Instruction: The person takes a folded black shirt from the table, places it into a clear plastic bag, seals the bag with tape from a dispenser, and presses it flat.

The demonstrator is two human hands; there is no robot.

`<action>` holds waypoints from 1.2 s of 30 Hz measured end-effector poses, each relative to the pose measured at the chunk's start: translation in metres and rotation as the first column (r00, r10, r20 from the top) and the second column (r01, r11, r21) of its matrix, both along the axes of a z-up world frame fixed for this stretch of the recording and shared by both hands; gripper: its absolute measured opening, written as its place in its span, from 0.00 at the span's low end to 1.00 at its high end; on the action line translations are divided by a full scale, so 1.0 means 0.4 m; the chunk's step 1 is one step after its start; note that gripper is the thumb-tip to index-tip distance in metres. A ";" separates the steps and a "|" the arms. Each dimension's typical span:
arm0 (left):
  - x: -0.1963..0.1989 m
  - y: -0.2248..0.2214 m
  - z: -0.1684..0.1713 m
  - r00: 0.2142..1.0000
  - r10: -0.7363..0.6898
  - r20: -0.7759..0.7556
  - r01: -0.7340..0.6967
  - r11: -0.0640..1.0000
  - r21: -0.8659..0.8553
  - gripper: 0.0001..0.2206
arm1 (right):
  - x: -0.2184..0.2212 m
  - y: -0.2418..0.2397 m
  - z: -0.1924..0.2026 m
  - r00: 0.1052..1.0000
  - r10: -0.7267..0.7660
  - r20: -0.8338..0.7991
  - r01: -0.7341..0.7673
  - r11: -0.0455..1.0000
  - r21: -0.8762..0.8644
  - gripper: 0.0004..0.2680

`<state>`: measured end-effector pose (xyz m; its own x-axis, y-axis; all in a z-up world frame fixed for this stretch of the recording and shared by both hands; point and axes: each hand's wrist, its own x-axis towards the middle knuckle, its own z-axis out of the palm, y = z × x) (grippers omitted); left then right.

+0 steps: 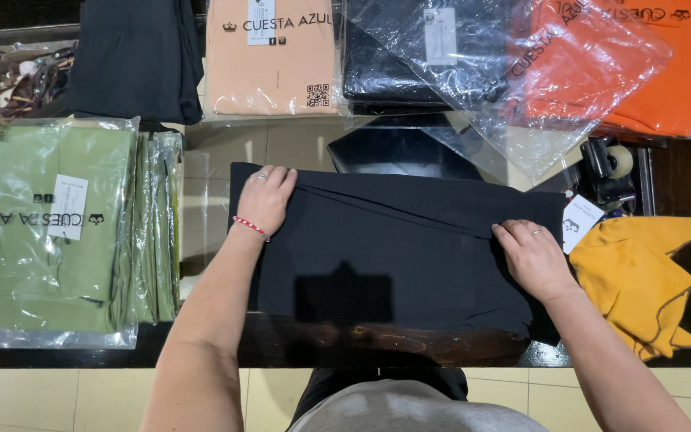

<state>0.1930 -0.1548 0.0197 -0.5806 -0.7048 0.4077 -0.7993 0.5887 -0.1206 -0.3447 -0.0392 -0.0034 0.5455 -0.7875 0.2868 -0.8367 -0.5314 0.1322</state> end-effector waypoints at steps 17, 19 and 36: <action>-0.433 0.118 0.013 0.998 -0.064 -0.029 0.069 0.827 0.557 0.34 | 0.032 0.039 0.042 0.997 -0.044 0.057 0.041 0.998 0.041 0.12; -0.458 0.134 0.031 0.998 -0.063 0.020 0.037 0.777 0.629 0.36 | 0.029 0.058 0.058 0.995 -0.075 0.069 0.073 0.997 0.030 0.12; -0.539 0.179 0.101 0.964 -0.110 0.242 -0.132 0.592 0.795 0.42 | -0.062 0.159 0.083 0.192 -0.967 0.165 0.572 0.247 0.782 0.25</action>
<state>-0.0227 -0.0832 0.0602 -0.5606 -0.6791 -0.4738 -0.8206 0.5324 0.2079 -0.3697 0.0245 0.0297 -0.5744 -0.7382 -0.3537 -0.5696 0.6708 -0.4749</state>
